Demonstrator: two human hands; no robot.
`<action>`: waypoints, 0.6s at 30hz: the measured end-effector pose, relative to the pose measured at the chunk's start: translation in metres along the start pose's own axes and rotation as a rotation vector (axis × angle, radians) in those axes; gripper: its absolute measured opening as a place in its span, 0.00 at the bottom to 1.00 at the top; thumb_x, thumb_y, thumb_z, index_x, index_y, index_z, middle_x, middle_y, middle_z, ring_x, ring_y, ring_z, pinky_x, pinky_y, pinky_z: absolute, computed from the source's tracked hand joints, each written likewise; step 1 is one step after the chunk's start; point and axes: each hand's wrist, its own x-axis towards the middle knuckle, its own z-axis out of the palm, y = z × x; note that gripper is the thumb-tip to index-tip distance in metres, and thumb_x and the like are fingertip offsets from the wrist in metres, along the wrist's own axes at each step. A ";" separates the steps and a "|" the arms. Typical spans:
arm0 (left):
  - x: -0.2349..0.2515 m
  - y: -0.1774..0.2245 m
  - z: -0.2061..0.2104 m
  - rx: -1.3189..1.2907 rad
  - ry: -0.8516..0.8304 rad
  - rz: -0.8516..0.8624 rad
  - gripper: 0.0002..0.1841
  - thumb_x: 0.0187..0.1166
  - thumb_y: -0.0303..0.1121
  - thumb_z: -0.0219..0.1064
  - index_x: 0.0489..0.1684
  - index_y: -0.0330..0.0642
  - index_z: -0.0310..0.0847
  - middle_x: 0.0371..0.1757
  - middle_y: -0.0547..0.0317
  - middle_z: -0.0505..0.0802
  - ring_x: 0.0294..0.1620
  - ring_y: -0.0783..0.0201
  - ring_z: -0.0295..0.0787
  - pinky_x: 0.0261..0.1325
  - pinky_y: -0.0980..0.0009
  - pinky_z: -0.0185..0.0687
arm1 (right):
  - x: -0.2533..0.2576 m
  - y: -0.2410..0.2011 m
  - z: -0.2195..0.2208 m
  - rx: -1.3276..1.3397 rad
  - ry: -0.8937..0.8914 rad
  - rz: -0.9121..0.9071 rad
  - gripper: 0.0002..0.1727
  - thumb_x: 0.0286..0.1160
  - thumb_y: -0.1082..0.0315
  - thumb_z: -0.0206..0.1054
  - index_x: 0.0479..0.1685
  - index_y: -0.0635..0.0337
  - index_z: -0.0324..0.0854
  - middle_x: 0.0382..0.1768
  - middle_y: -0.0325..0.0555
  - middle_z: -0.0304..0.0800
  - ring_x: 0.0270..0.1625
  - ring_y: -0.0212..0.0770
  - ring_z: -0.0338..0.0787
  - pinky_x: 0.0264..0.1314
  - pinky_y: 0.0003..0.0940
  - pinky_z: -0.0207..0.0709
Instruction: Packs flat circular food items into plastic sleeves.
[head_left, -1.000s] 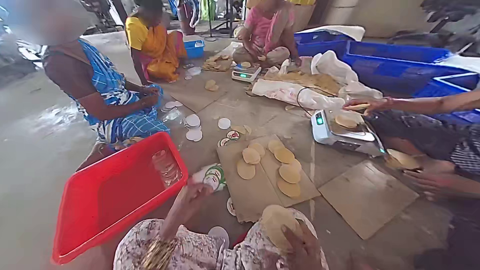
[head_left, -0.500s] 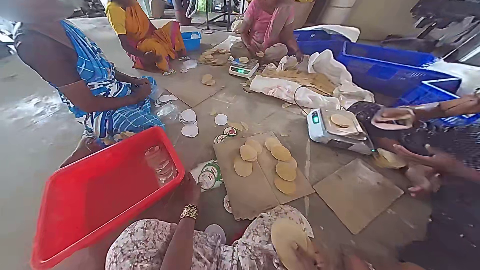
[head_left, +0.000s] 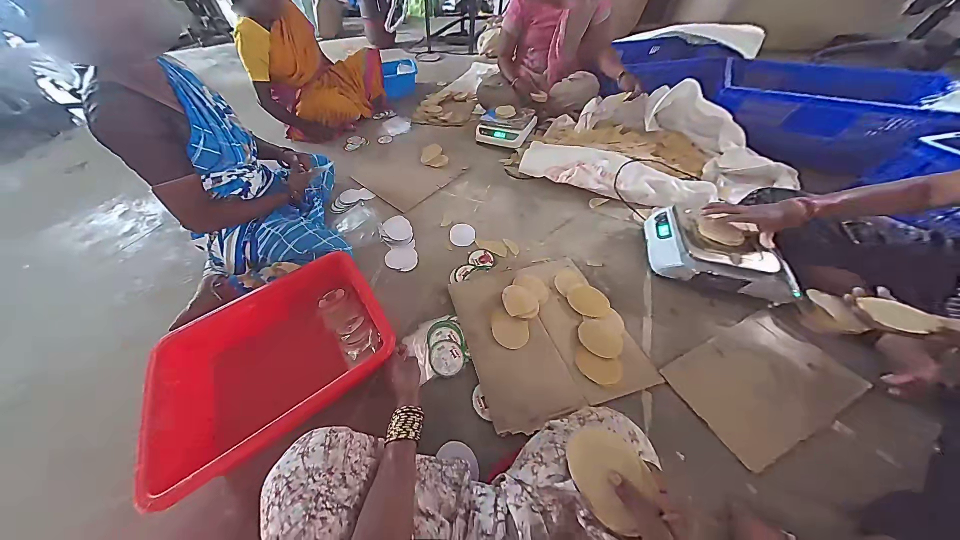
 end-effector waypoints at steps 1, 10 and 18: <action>-0.001 0.000 -0.001 -0.017 -0.001 0.025 0.22 0.78 0.24 0.66 0.73 0.30 0.76 0.69 0.34 0.85 0.75 0.43 0.80 0.79 0.48 0.70 | 0.000 -0.002 0.000 -0.009 -0.006 0.008 0.17 0.66 0.74 0.70 0.55 0.71 0.81 0.40 0.40 0.93 0.41 0.23 0.92 0.49 0.24 0.88; -0.035 0.007 -0.021 0.138 0.070 0.324 0.17 0.88 0.38 0.61 0.59 0.36 0.90 0.62 0.40 0.92 0.69 0.41 0.85 0.78 0.42 0.69 | -0.001 -0.005 -0.006 0.076 0.006 0.097 0.17 0.63 0.71 0.71 0.52 0.66 0.84 0.39 0.41 0.94 0.40 0.29 0.94 0.46 0.29 0.90; -0.087 0.014 -0.043 -0.155 0.296 0.703 0.12 0.81 0.27 0.63 0.44 0.25 0.88 0.34 0.42 0.93 0.35 0.56 0.91 0.47 0.56 0.85 | 0.004 -0.004 -0.014 0.082 -0.044 0.178 0.21 0.59 0.64 0.75 0.54 0.62 0.86 0.41 0.42 0.96 0.42 0.32 0.95 0.47 0.32 0.91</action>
